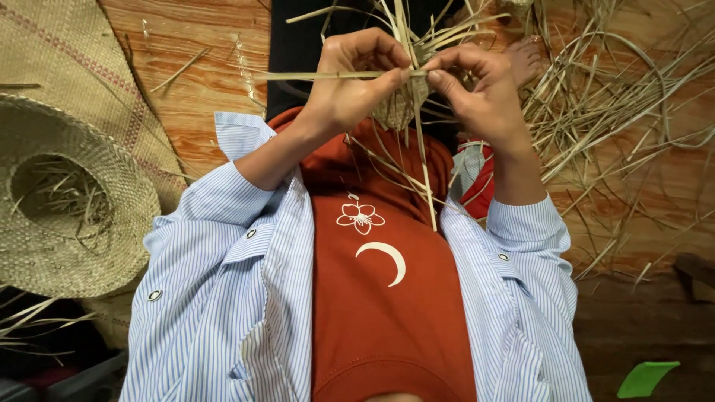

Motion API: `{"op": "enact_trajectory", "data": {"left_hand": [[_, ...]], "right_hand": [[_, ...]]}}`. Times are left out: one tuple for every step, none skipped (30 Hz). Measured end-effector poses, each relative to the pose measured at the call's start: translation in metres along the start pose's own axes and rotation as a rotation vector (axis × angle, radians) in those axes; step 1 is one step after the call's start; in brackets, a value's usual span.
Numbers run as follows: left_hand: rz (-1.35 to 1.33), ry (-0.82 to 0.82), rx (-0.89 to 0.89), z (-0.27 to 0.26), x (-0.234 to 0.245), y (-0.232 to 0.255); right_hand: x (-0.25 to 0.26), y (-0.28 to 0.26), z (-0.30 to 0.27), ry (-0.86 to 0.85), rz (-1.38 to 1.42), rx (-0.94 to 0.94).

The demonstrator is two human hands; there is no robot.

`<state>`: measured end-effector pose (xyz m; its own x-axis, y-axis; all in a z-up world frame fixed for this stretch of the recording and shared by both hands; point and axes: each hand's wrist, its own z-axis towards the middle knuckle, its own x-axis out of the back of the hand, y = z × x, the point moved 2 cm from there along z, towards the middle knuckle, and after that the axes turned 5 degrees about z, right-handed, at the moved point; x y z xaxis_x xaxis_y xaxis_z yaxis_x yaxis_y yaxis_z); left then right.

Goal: The person is weaving a basket or hat using dried straw fibers, meticulously tucking and securing strands into a central structure.

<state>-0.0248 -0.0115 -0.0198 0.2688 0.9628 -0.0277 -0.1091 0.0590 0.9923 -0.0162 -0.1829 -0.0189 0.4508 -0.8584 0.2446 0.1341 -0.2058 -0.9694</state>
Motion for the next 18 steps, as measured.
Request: {"op": "enact_trajectory", "data": {"left_hand": [[0.034,0.018,-0.005,-0.0007,-0.0003,0.0000],[0.035,0.015,-0.004,-0.0008,-0.0011,-0.0007],[0.064,0.036,-0.032,-0.0005,-0.0012,-0.0008],[0.092,0.056,-0.060,-0.0001,-0.0013,-0.0009],[0.094,0.055,-0.059,-0.0001,-0.0020,-0.0007],[0.123,0.078,-0.067,-0.0001,-0.0022,-0.0002],[0.152,0.100,-0.075,0.0001,-0.0021,0.0004],[0.153,0.099,-0.076,-0.0009,-0.0028,0.0019],[0.157,0.104,-0.072,-0.0018,-0.0036,0.0034],[0.160,0.109,-0.069,-0.0027,-0.0045,0.0048],[0.161,0.107,-0.070,-0.0028,-0.0050,0.0037],[0.161,0.106,-0.072,-0.0029,-0.0054,0.0025],[0.160,0.107,-0.074,-0.0028,-0.0059,0.0013],[0.160,0.106,-0.075,-0.0019,-0.0057,0.0025],[0.194,0.102,-0.071,-0.0016,-0.0057,0.0037],[0.229,0.097,-0.067,-0.0014,-0.0056,0.0049],[0.229,0.097,-0.066,-0.0016,-0.0060,0.0040],[0.250,0.083,-0.054,-0.0017,-0.0068,0.0030]], "right_hand": [[-0.0003,0.0024,0.0000,-0.010,0.011,-0.001],[-0.0009,0.0028,-0.0001,-0.008,0.012,-0.001],[-0.0013,0.0035,0.0005,-0.013,0.021,-0.013],[-0.0018,0.0041,0.0010,-0.019,0.030,-0.024],[-0.0018,0.0028,0.0011,-0.018,0.031,-0.024],[-0.0018,0.0013,0.0013,-0.012,0.036,-0.022],[-0.0018,-0.0003,0.0019,-0.006,0.040,-0.019],[-0.0017,-0.0010,0.0025,-0.005,0.041,-0.018],[-0.0014,-0.0023,0.0029,0.001,0.011,0.011],[-0.0010,-0.0036,0.0032,0.008,-0.020,0.040],[-0.0011,-0.0040,0.0029,0.011,-0.019,0.041],[-0.0014,-0.0040,0.0028,0.008,0.001,0.025],[-0.0013,-0.0040,0.0029,0.003,0.020,0.008],[-0.0007,-0.0038,0.0030,0.004,0.020,0.009],[-0.0006,-0.0033,0.0028,-0.004,0.020,0.002],[-0.0005,-0.0028,0.0026,-0.011,0.020,-0.005],[-0.0011,-0.0011,0.0021,-0.011,0.020,-0.005],[-0.0019,0.0012,0.0016,-0.020,0.032,-0.037]]}}
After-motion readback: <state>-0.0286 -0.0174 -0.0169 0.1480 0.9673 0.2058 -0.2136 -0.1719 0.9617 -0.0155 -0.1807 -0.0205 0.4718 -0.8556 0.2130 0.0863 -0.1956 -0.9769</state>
